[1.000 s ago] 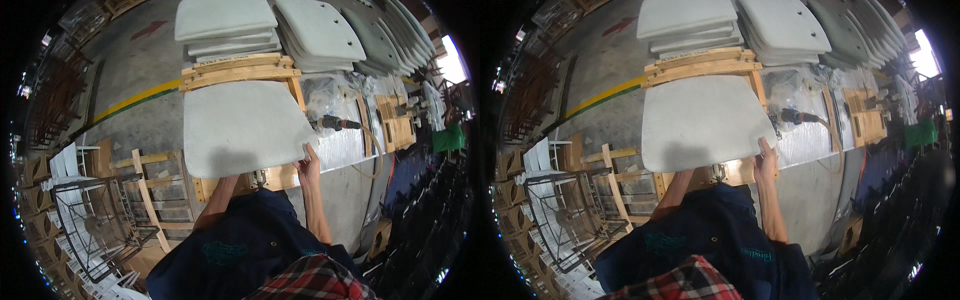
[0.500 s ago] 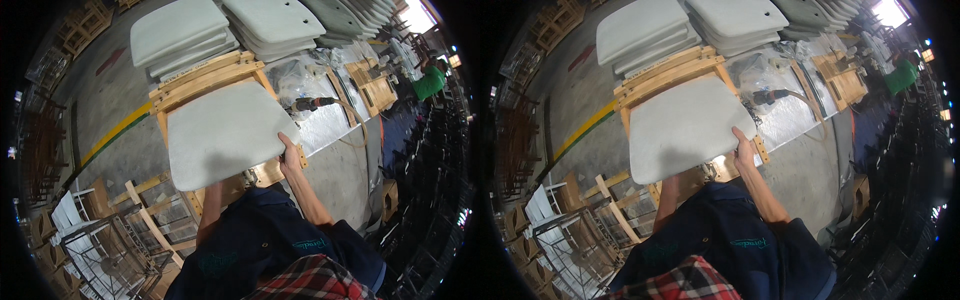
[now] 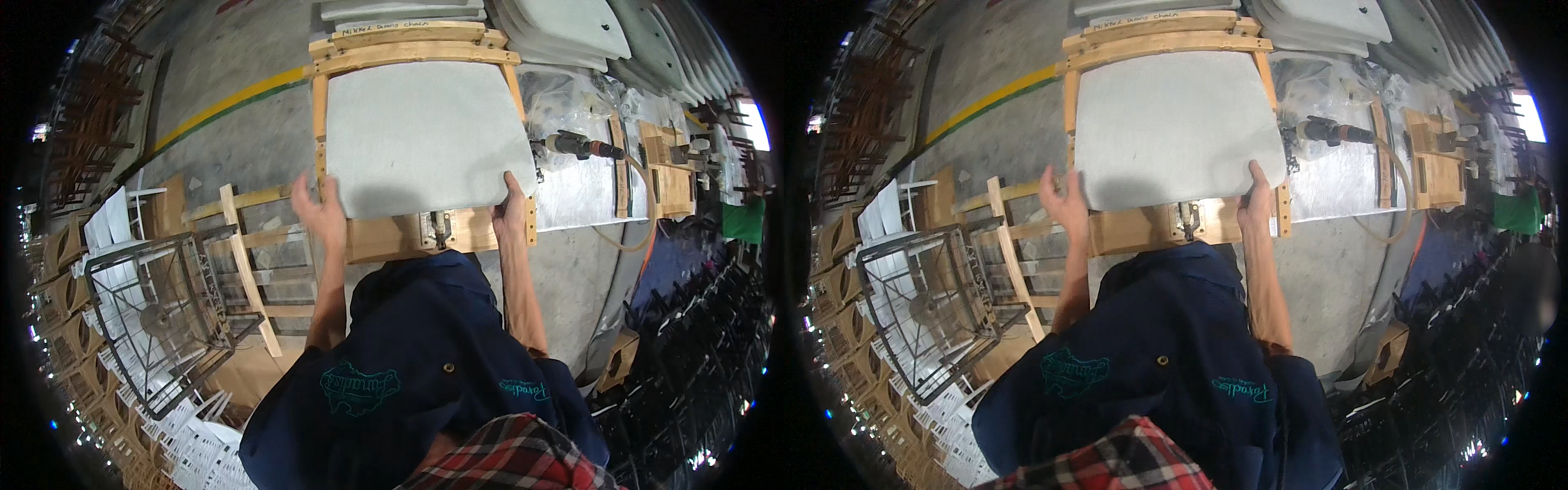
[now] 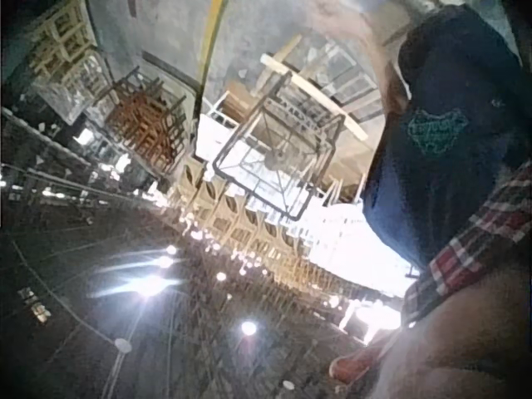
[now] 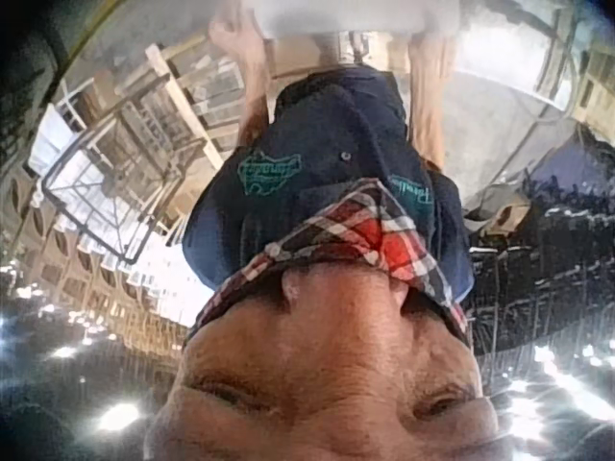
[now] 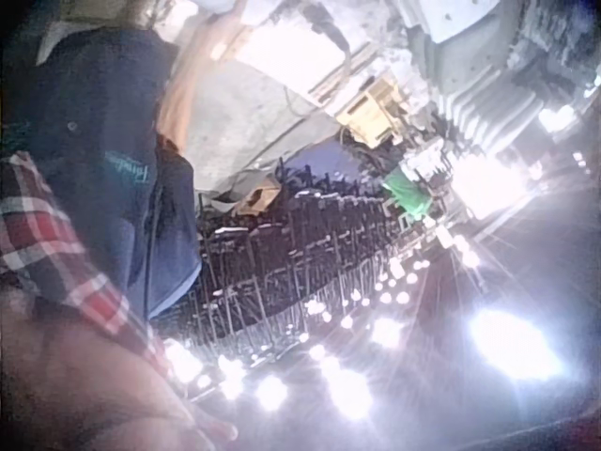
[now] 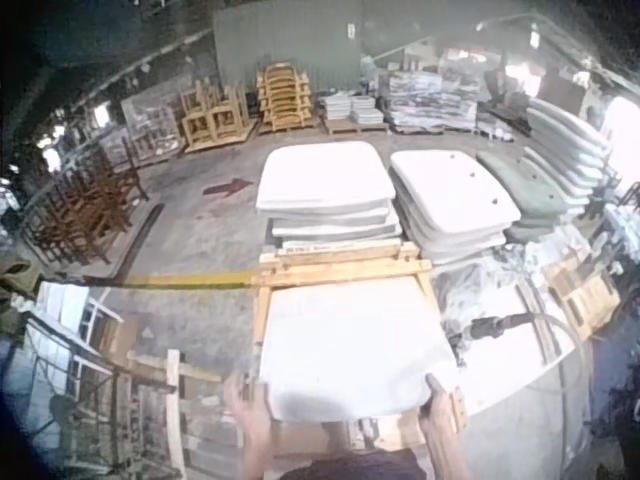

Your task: The person uses a pneumatic drill to fasten white chair seat cushions to wooden frames on a workbench. They repeatedly place cushions, align them, and drive screws into pre-drilled holes, then remove and stack the completed units. The process is repeated for multiple cushions in a workshop setting.

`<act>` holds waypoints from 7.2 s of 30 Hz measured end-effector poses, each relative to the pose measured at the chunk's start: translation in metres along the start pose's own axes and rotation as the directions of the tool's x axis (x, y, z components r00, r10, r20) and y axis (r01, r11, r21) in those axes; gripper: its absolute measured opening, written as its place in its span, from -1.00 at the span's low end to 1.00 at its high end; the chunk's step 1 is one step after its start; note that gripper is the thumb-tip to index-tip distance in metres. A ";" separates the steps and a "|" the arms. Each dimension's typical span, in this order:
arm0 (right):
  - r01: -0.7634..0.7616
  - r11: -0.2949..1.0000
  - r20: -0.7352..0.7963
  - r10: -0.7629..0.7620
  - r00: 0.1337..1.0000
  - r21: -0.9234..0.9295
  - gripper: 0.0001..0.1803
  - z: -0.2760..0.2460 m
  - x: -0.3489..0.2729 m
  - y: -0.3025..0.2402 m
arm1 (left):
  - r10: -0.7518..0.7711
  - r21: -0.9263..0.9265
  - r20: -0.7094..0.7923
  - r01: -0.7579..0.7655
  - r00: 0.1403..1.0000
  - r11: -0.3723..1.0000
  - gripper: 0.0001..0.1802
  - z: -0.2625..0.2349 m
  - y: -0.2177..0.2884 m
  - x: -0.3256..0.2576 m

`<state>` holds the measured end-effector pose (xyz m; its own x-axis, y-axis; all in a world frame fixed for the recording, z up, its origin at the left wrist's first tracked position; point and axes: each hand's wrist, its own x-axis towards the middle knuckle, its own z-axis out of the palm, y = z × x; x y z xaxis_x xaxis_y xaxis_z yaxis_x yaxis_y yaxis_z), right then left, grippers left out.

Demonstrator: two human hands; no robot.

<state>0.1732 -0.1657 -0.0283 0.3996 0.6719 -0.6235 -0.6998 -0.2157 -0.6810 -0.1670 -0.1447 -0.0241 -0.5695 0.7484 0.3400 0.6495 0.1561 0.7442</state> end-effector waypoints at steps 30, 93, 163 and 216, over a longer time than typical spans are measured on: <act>-0.051 0.994 -0.005 0.052 0.999 0.101 -0.14 -0.005 -0.005 0.022 | 0.505 -0.075 0.675 -0.631 0.537 0.772 -0.83 0.042 0.060 0.030; 0.191 0.973 0.524 -0.098 0.846 -0.127 -0.40 -0.007 0.019 0.043 | -0.056 -0.398 0.820 0.637 0.570 0.660 0.08 0.096 -0.056 -0.067; 0.613 0.466 0.600 -0.198 0.775 -0.638 -0.77 0.025 -0.079 0.033 | -0.029 -0.326 0.688 0.345 0.725 0.880 -0.48 0.086 -0.008 -0.067; 0.630 -0.531 0.809 -0.215 0.547 -0.567 -0.15 0.076 0.077 -0.014 | 0.341 0.196 0.609 -0.553 0.716 0.810 -0.01 0.087 0.037 0.016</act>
<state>0.1687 -0.0575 -0.0380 -0.1096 0.9872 0.1162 0.9590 0.1358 -0.2487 -0.1077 -0.0706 -0.0411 0.1210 0.9817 0.1472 0.9398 -0.1610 0.3014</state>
